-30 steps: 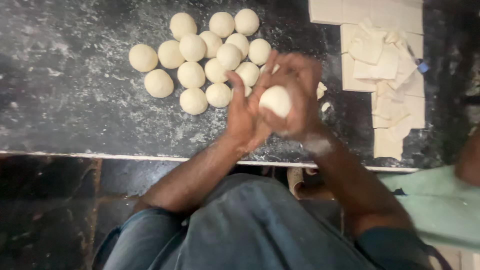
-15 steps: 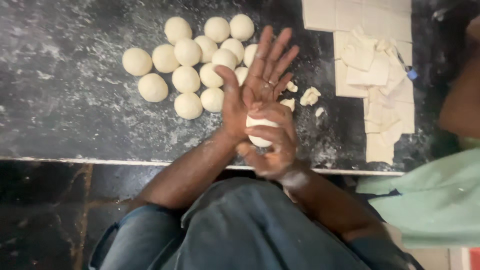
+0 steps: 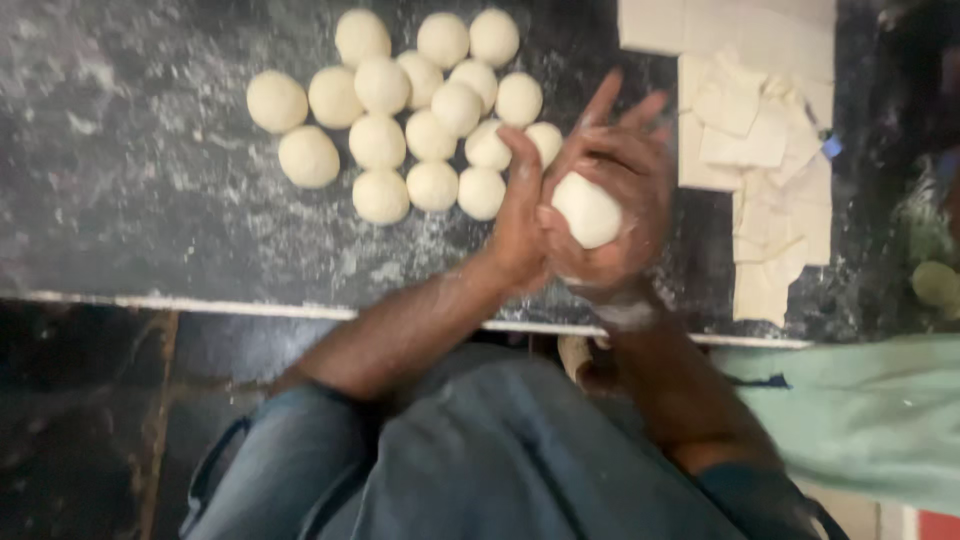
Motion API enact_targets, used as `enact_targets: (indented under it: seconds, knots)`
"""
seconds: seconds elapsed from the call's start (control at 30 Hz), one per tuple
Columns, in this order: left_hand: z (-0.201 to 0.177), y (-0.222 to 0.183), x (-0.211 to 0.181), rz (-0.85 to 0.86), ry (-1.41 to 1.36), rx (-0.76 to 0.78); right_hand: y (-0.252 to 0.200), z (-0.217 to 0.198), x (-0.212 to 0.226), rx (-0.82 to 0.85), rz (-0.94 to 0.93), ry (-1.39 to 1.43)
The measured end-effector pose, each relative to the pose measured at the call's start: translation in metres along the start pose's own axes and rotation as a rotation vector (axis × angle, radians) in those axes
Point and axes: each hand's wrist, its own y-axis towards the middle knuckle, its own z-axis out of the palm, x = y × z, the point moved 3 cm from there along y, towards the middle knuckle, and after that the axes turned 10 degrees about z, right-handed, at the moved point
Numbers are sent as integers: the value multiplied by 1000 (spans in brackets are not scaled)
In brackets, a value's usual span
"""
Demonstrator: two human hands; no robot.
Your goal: The person shapes dough into balls by hand and folds flat dough squares on a floured countertop.
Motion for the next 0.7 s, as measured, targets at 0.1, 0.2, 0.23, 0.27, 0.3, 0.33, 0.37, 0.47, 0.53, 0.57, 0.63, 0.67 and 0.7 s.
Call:
enact_targets:
  seconds: [0.1, 0.2, 0.23, 0.27, 0.3, 0.33, 0.37, 0.47, 0.53, 0.57, 0.63, 0.67, 0.7]
  knots:
    - [-10, 14, -18, 98, 133, 59, -17, 11, 18, 85, -58, 31]
    - [-17, 9, -28, 62, 18, -55, -7, 1, 7, 181, -1, -77]
    - [-11, 2, -19, 12, -56, -79, 0, -1, 1, 204, 32, -118]
    - [-9, -1, -13, -38, -131, -102, 0, 3, 4, 209, 10, -114]
    - [-10, -4, -13, -22, -86, -79, -8, 9, 13, 220, 2, -108]
    - [-12, -6, -14, -7, -40, -57, -17, 15, 25, 230, -6, -101]
    - [-14, -2, -17, 9, 12, -18, -22, 22, 34, 230, -28, -99]
    - [-29, -15, -58, 122, 90, -86, -24, 36, 40, 319, -33, -47]
    - [-31, -42, -65, 56, -49, -211, -20, 31, 31, 520, 54, 33]
    - [-34, -48, -69, 27, -112, -256, -13, 27, 27, 561, 67, 95]
    - [-44, -61, -77, 115, 143, -302, 0, 12, 28, 649, 106, 229]
    - [-50, -70, -81, 155, 270, -332, 5, -1, 33, 565, 82, 216]
    - [-62, -76, -89, 189, 415, -447, 10, -9, 36, 477, 48, 197]
